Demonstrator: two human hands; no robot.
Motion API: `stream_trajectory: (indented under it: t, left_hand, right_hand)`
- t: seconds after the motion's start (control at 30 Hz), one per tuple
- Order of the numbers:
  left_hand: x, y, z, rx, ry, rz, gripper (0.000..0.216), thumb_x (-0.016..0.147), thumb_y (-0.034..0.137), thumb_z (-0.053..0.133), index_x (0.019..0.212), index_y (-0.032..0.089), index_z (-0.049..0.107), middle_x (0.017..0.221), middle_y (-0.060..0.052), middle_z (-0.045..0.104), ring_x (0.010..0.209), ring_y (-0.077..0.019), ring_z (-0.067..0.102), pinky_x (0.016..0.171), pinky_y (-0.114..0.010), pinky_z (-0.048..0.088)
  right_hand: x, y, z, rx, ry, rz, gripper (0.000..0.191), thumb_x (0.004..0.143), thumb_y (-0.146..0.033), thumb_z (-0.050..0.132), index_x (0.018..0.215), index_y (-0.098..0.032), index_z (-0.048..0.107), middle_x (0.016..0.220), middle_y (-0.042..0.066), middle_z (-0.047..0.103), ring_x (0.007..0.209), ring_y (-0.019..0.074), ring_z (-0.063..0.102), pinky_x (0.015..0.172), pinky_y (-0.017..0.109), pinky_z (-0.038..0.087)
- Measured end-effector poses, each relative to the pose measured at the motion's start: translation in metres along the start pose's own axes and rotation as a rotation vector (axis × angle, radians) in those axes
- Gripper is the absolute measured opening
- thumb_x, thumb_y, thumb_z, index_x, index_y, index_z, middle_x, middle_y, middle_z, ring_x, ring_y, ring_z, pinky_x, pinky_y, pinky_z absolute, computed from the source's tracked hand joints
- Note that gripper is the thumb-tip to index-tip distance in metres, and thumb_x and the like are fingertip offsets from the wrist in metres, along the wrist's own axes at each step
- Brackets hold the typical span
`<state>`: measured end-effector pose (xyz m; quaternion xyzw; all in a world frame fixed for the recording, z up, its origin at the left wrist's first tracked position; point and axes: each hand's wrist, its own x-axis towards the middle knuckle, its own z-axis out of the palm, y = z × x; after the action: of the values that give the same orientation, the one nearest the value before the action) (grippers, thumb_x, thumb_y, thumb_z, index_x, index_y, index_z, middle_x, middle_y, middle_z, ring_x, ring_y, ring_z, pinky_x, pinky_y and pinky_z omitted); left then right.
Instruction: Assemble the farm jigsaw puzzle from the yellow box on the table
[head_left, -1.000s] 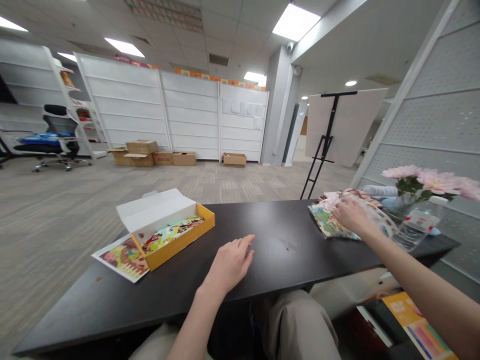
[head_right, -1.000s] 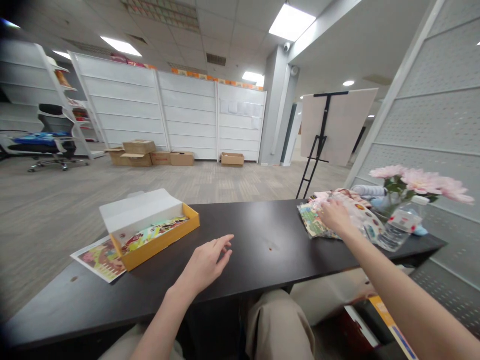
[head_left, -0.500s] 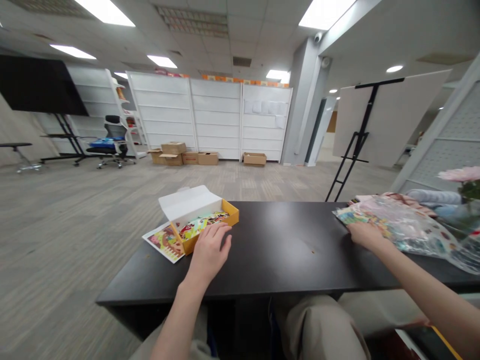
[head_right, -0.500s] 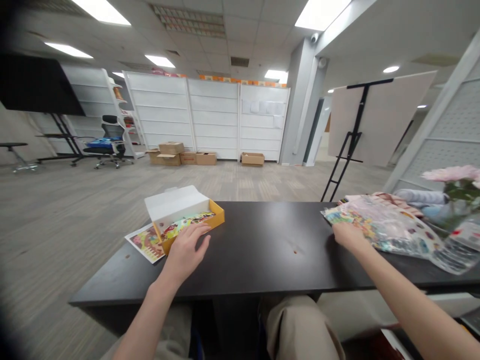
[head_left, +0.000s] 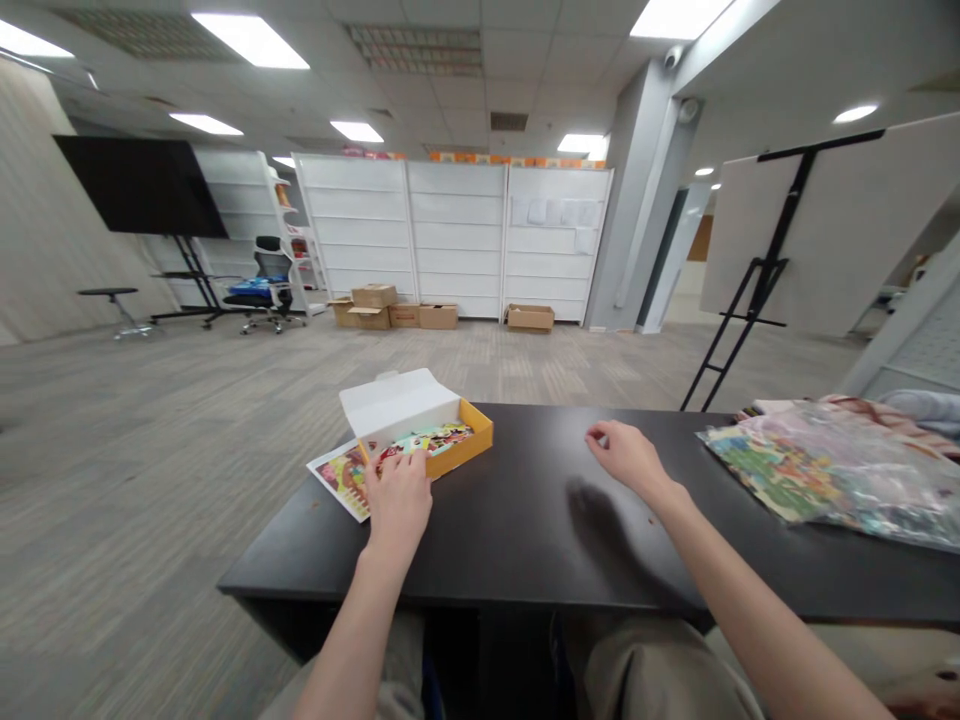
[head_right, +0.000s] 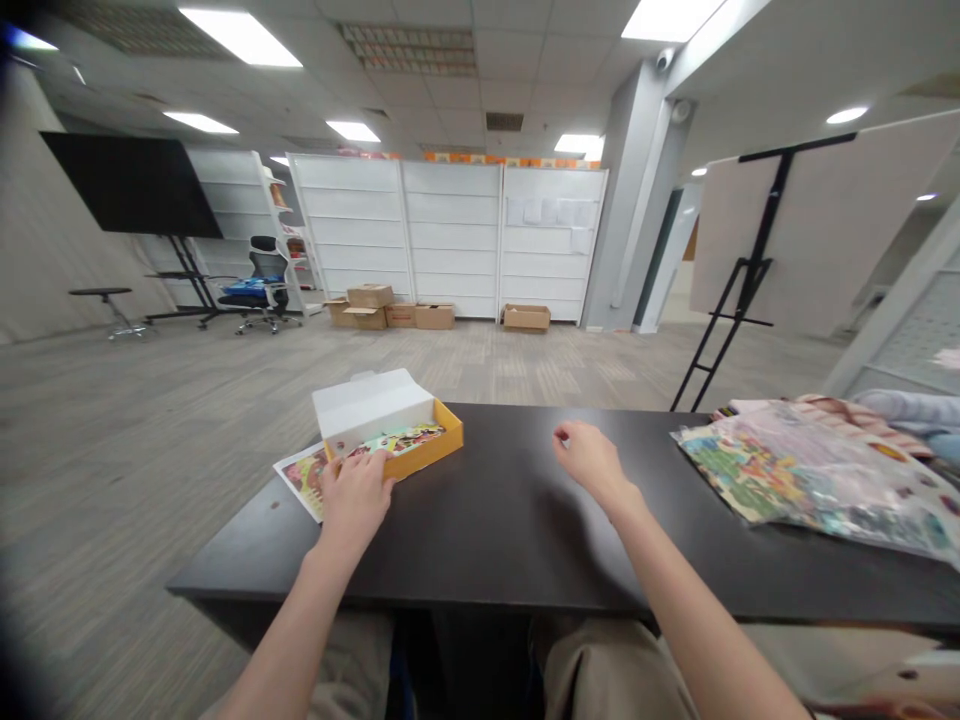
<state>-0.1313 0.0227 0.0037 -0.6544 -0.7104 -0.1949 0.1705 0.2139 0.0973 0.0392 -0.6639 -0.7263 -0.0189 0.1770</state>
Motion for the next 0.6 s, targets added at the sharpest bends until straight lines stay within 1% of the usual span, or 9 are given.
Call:
stream_trajectory:
  t: [0.1,0.17,0.23,0.3,0.33,0.4,0.47,0.53,0.6]
  left_hand:
    - [0.001,0.001,-0.001,-0.040,0.006,-0.002,0.023,0.085,0.010,0.057,0.104,0.019,0.068,0.104,-0.011,0.076,0.107,-0.0297,0.066,0.105,-0.051,0.035]
    - [0.001,0.004,-0.003,-0.090,0.008,0.021,0.022,0.085,0.011,0.058,0.102,0.019,0.068,0.103,-0.010,0.076,0.107,-0.0286,0.066,0.105,-0.049,0.036]
    - [0.000,0.008,-0.003,-0.140,0.018,0.047,0.020,0.085,0.011,0.060,0.101,0.020,0.068,0.103,-0.009,0.076,0.107,-0.0274,0.066,0.104,-0.048,0.038]
    - [-0.001,0.015,-0.002,-0.181,0.041,0.063,0.020,0.084,0.010,0.062,0.099,0.021,0.068,0.101,-0.007,0.076,0.104,-0.0263,0.066,0.103,-0.048,0.040]
    - [-0.001,0.019,-0.002,-0.200,0.055,0.072,0.020,0.084,0.009,0.063,0.099,0.022,0.068,0.100,-0.007,0.076,0.103,-0.0260,0.066,0.103,-0.047,0.041]
    - [-0.001,0.028,0.000,-0.242,0.072,0.095,0.020,0.084,0.008,0.065,0.098,0.023,0.067,0.097,-0.005,0.075,0.099,-0.0257,0.066,0.101,-0.048,0.042]
    - [0.001,0.037,0.003,-0.274,0.082,0.111,0.020,0.084,0.008,0.067,0.097,0.023,0.066,0.096,-0.004,0.075,0.097,-0.0259,0.066,0.098,-0.048,0.043]
    - [0.003,0.043,0.005,-0.293,0.088,0.125,0.020,0.083,0.007,0.068,0.096,0.023,0.065,0.095,-0.003,0.075,0.096,-0.0256,0.066,0.097,-0.048,0.043]
    - [0.005,0.047,0.007,-0.296,0.089,0.128,0.020,0.083,0.007,0.069,0.095,0.023,0.065,0.092,-0.003,0.074,0.095,-0.0252,0.065,0.097,-0.048,0.043]
  right_hand:
    - [0.009,-0.014,0.008,0.081,0.001,-0.020,0.022,0.092,-0.032,0.054,0.096,-0.024,0.073,0.097,0.005,0.076,0.083,0.0197,0.067,0.064,0.028,0.040]
    - [0.019,-0.018,0.008,0.129,0.016,-0.043,0.021,0.091,-0.032,0.055,0.095,-0.022,0.073,0.096,0.005,0.076,0.081,0.0197,0.067,0.064,0.028,0.041]
    - [0.033,-0.026,0.002,0.169,0.055,-0.087,0.021,0.091,-0.032,0.056,0.094,-0.021,0.073,0.093,0.006,0.076,0.079,0.0195,0.066,0.065,0.029,0.042]
    - [0.048,-0.038,-0.009,0.206,0.083,-0.178,0.020,0.090,-0.030,0.056,0.094,-0.020,0.073,0.090,0.006,0.076,0.077,0.0191,0.066,0.068,0.029,0.044]
    - [0.055,-0.046,-0.014,0.226,0.075,-0.238,0.020,0.090,-0.029,0.056,0.093,-0.020,0.073,0.090,0.006,0.076,0.076,0.0189,0.066,0.069,0.028,0.045]
    - [0.067,-0.064,-0.021,0.255,-0.007,-0.361,0.020,0.089,-0.028,0.057,0.094,-0.020,0.074,0.089,0.005,0.076,0.076,0.0185,0.067,0.069,0.027,0.046]
    - [0.075,-0.082,-0.021,0.235,-0.151,-0.452,0.018,0.088,-0.028,0.061,0.096,-0.019,0.074,0.089,0.006,0.077,0.076,0.0185,0.067,0.067,0.026,0.046]
    - [0.081,-0.098,-0.014,0.156,-0.276,-0.500,0.017,0.084,-0.028,0.067,0.094,-0.018,0.075,0.089,0.007,0.077,0.077,0.0194,0.068,0.066,0.025,0.046]
    - [0.085,-0.111,-0.003,0.064,-0.329,-0.511,0.018,0.080,-0.029,0.072,0.093,-0.018,0.076,0.091,0.008,0.078,0.079,0.0209,0.069,0.066,0.025,0.045]
